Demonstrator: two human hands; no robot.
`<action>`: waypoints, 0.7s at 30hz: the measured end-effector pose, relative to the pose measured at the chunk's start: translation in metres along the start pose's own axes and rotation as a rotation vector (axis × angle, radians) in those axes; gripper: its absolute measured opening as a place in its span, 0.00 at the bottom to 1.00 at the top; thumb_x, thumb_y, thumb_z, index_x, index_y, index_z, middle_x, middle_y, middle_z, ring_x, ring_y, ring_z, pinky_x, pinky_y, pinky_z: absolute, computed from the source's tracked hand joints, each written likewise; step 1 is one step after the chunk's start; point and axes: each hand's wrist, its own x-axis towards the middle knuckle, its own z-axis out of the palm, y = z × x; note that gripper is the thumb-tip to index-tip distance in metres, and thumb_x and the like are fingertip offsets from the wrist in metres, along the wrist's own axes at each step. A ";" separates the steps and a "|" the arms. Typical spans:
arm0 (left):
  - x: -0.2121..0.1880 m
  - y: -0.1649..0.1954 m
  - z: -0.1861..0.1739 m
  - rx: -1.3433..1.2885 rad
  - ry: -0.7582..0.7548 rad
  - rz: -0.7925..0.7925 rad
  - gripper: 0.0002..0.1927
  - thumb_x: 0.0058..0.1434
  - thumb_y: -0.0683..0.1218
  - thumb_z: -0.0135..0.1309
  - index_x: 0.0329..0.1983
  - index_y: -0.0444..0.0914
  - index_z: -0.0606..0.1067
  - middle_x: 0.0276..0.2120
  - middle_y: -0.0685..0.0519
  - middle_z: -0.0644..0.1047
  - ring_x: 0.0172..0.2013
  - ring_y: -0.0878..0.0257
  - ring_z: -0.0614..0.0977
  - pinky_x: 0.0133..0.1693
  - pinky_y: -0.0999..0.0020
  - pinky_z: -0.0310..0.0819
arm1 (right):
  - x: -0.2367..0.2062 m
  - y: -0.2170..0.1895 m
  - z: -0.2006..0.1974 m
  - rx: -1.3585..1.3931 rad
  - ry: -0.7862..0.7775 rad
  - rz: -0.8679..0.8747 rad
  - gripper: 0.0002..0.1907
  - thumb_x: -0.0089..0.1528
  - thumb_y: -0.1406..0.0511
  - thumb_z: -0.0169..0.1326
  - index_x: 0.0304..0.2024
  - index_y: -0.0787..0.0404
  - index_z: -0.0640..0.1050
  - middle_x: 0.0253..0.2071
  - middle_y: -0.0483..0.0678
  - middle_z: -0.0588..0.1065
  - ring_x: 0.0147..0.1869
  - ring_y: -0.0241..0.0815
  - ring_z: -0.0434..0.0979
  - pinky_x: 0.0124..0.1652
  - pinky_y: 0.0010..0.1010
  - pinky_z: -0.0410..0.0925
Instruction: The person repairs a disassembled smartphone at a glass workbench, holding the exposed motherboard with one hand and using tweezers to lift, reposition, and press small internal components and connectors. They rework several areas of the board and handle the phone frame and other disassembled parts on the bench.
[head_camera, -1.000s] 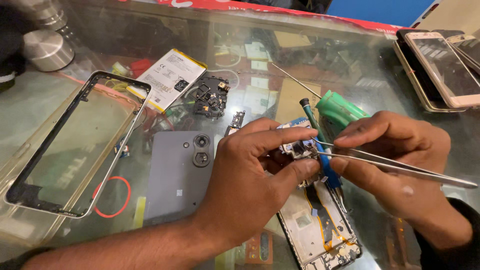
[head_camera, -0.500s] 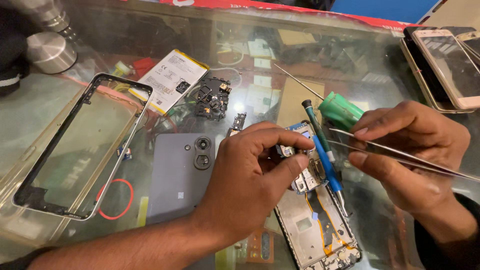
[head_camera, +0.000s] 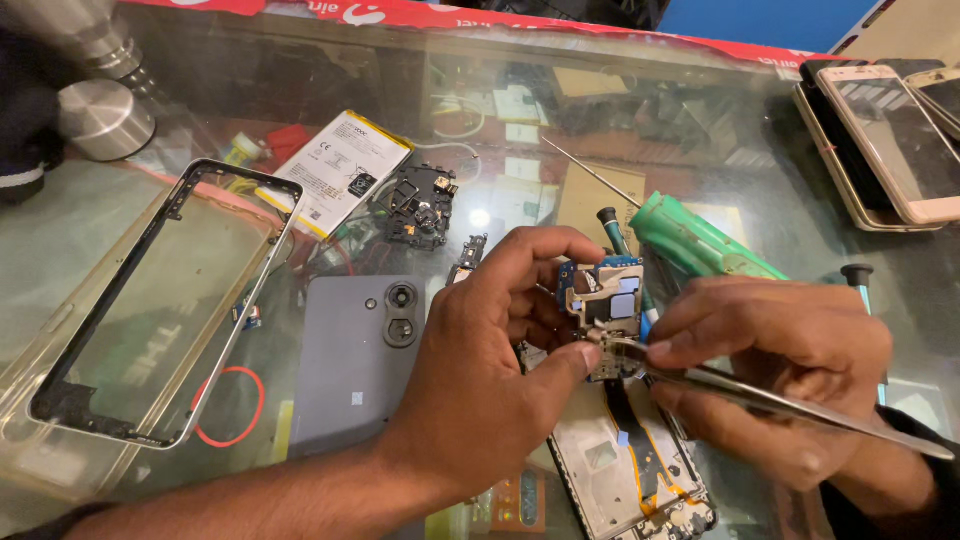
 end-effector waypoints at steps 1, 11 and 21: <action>0.000 0.000 0.000 -0.002 -0.001 -0.002 0.25 0.56 0.33 0.58 0.57 0.37 0.70 0.38 0.55 0.80 0.35 0.72 0.82 0.39 0.74 0.79 | 0.000 -0.001 -0.001 0.026 0.024 0.000 0.11 0.50 0.73 0.65 0.36 0.65 0.81 0.36 0.50 0.82 0.41 0.37 0.83 0.42 0.24 0.75; -0.001 0.000 -0.001 -0.038 -0.012 -0.034 0.24 0.56 0.33 0.56 0.58 0.37 0.73 0.39 0.55 0.80 0.35 0.71 0.81 0.37 0.73 0.78 | -0.004 -0.006 0.003 -0.260 0.219 0.201 0.12 0.50 0.74 0.66 0.37 0.69 0.81 0.38 0.54 0.82 0.26 0.26 0.74 0.24 0.15 0.61; -0.001 0.001 -0.001 0.009 -0.006 -0.040 0.25 0.55 0.34 0.54 0.59 0.37 0.75 0.37 0.57 0.82 0.32 0.72 0.81 0.35 0.73 0.77 | 0.005 -0.023 -0.001 -0.385 0.119 0.318 0.11 0.51 0.74 0.66 0.37 0.66 0.82 0.37 0.50 0.83 0.22 0.31 0.71 0.20 0.19 0.59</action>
